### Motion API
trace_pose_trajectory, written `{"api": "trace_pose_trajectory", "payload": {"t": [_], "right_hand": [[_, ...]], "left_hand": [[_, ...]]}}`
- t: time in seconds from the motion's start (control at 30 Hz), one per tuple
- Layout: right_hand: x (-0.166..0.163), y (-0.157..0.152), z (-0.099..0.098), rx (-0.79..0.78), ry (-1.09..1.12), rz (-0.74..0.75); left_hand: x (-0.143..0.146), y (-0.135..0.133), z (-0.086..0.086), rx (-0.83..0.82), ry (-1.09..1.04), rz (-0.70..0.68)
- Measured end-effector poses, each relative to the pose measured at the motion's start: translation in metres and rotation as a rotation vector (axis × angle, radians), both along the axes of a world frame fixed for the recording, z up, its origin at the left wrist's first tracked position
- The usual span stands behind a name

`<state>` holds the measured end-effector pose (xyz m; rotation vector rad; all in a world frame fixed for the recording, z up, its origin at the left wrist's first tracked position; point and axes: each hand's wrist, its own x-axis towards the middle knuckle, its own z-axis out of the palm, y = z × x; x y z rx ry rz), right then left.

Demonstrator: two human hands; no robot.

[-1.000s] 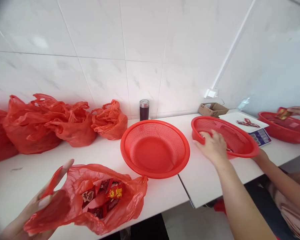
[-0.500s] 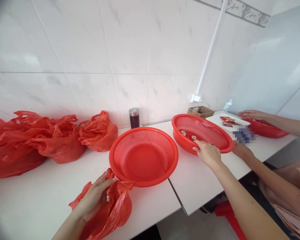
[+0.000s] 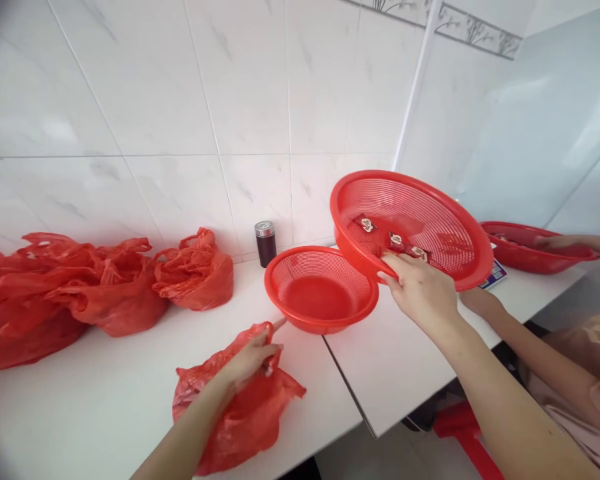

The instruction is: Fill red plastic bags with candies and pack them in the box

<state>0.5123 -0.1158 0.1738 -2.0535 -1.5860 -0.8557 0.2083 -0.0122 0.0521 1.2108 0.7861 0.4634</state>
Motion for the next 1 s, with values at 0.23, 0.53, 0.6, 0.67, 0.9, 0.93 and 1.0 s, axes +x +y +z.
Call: {"api": "trace_pose_trajectory", "payload": {"t": [0.23, 0.53, 0.6, 0.67, 0.9, 0.93, 1.0], "right_hand": [[-0.102, 0.008, 0.026, 0.031, 0.009, 0.619], [-0.211, 0.057, -0.021, -0.246, 0.066, 0.933], [-0.213, 0.062, -0.028, -0.299, 0.069, 0.894], [-0.208, 0.062, -0.033, -0.331, 0.067, 0.829], [-0.180, 0.054, -0.052, -0.426, 0.029, 0.481], [-0.177, 0.055, -0.057, -0.455, 0.016, 0.433], [-0.174, 0.056, -0.065, -0.485, -0.007, 0.374]], "left_hand": [[-0.060, -0.042, 0.025, 0.007, -0.017, 0.207], [-0.203, -0.065, 0.048, -0.053, -0.299, 1.093], [-0.207, -0.071, 0.054, -0.043, -0.326, 1.122], [-0.201, -0.077, 0.064, 0.029, -0.334, 1.094], [-0.170, -0.081, 0.089, 0.165, -0.314, 0.814], [-0.169, -0.081, 0.089, 0.154, -0.310, 0.780], [-0.167, -0.081, 0.089, 0.143, -0.304, 0.742]]}}
